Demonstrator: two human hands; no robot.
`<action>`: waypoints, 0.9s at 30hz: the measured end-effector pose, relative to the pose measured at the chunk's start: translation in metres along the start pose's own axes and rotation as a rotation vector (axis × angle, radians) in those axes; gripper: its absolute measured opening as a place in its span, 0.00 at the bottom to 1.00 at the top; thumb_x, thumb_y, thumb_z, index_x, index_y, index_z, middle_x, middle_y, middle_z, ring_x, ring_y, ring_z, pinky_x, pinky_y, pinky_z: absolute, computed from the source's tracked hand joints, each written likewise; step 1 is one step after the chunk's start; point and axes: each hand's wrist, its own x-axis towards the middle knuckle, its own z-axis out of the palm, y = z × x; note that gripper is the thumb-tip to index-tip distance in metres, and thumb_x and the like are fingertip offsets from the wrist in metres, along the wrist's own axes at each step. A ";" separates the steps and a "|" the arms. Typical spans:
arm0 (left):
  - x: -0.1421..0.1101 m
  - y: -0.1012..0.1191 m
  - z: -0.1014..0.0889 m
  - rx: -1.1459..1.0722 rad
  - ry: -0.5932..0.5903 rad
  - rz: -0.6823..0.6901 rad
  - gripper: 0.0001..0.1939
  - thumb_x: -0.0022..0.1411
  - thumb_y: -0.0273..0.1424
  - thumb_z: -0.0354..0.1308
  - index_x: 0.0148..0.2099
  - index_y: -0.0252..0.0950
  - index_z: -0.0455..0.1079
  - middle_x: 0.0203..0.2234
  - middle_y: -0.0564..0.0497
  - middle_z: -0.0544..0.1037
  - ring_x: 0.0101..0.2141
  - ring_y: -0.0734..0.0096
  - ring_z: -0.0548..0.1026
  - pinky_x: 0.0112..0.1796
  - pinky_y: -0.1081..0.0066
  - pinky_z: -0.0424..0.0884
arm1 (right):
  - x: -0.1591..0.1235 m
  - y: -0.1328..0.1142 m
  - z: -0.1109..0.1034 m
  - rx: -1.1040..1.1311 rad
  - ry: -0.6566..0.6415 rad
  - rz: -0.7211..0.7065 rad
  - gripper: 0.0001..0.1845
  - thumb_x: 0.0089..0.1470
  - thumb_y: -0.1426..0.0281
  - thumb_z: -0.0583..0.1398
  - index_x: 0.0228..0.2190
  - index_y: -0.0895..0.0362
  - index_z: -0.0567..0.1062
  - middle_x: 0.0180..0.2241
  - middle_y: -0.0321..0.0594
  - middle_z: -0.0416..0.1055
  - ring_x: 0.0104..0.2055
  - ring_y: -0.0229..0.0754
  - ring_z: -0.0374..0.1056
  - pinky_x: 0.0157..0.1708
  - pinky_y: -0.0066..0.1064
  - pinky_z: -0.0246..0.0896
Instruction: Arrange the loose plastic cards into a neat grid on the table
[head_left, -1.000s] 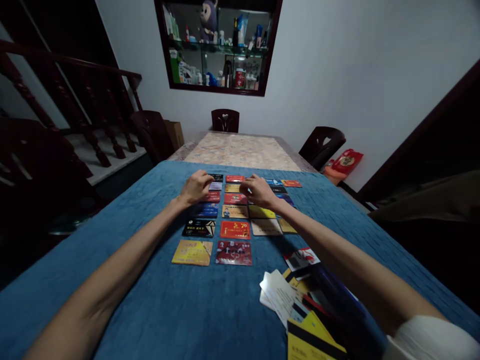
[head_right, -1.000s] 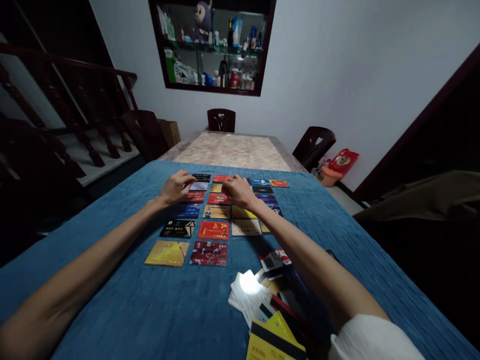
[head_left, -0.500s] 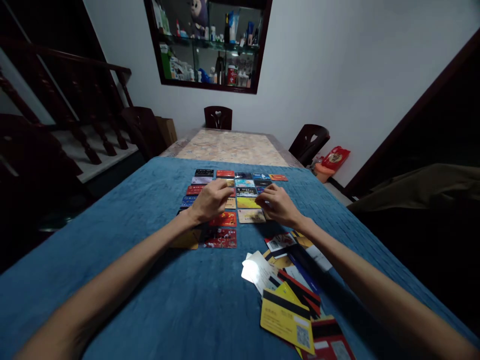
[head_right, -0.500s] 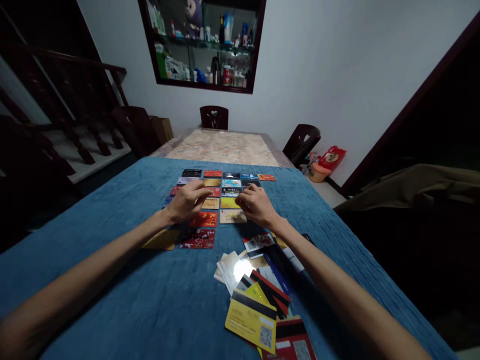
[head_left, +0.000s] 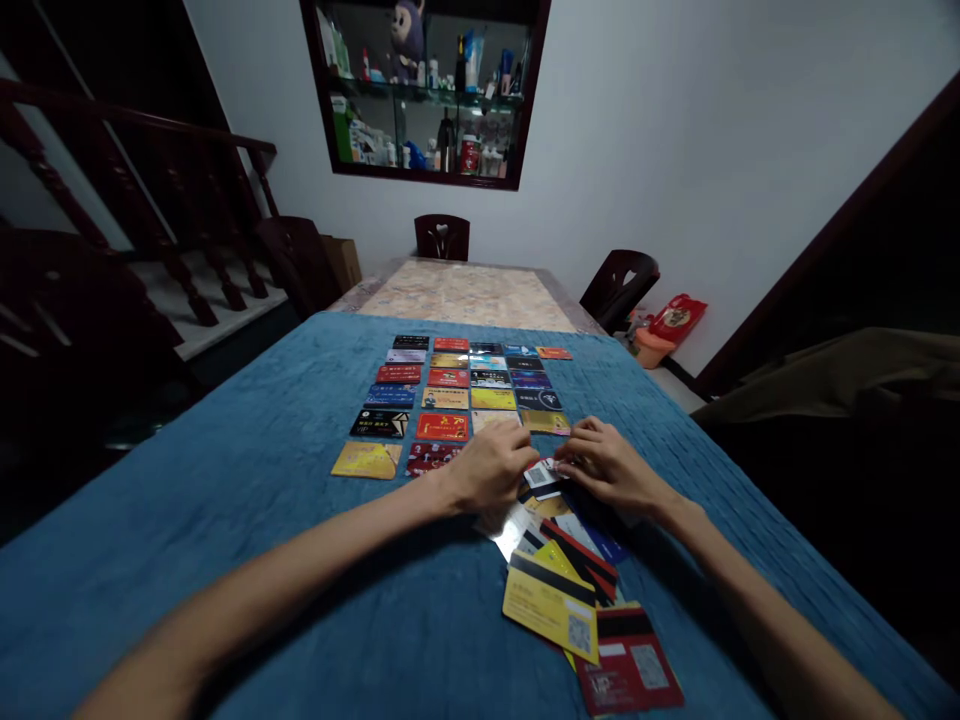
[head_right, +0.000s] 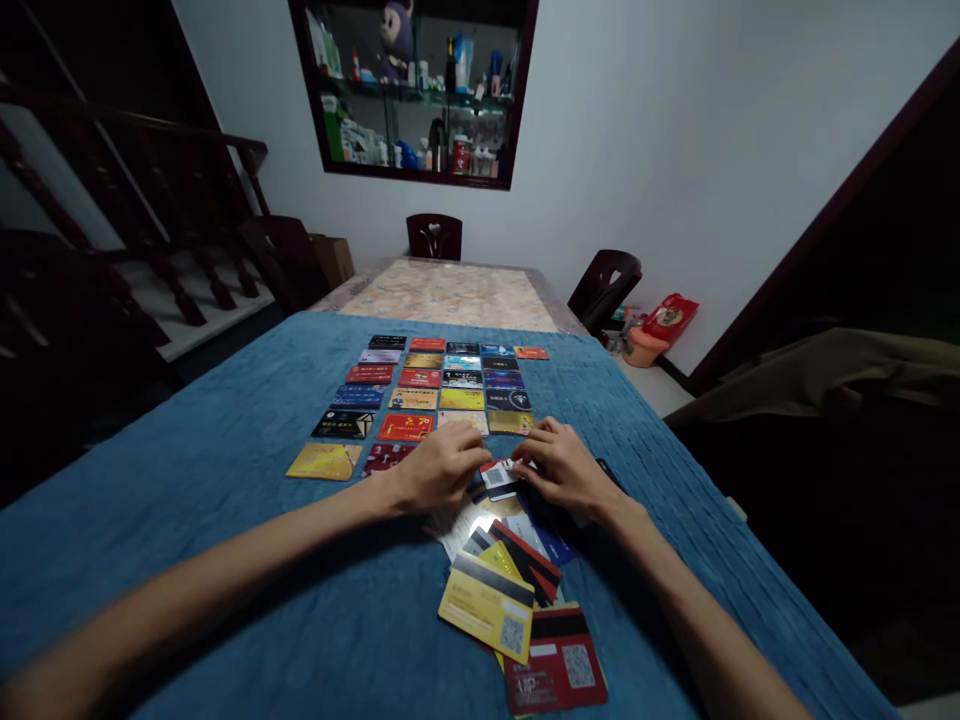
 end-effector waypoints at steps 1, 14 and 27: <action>0.003 0.006 0.004 -0.009 -0.024 0.014 0.05 0.62 0.27 0.57 0.37 0.32 0.73 0.32 0.44 0.73 0.35 0.62 0.69 0.35 0.65 0.64 | -0.004 0.000 -0.001 0.003 -0.021 0.008 0.10 0.61 0.62 0.58 0.35 0.51 0.78 0.35 0.46 0.76 0.44 0.49 0.64 0.43 0.43 0.59; 0.017 0.028 0.018 0.000 -0.242 -0.003 0.06 0.64 0.31 0.58 0.38 0.33 0.73 0.40 0.44 0.77 0.41 0.60 0.69 0.37 0.62 0.61 | -0.025 -0.007 -0.020 0.029 -0.208 0.058 0.22 0.54 0.56 0.64 0.48 0.50 0.77 0.45 0.48 0.72 0.47 0.53 0.63 0.47 0.47 0.61; 0.015 0.034 0.015 -0.014 -0.301 -0.035 0.07 0.65 0.28 0.55 0.41 0.33 0.74 0.44 0.45 0.76 0.43 0.61 0.69 0.39 0.63 0.62 | -0.026 -0.002 -0.012 0.019 -0.269 0.097 0.20 0.53 0.55 0.64 0.45 0.51 0.75 0.44 0.46 0.70 0.47 0.53 0.61 0.46 0.47 0.59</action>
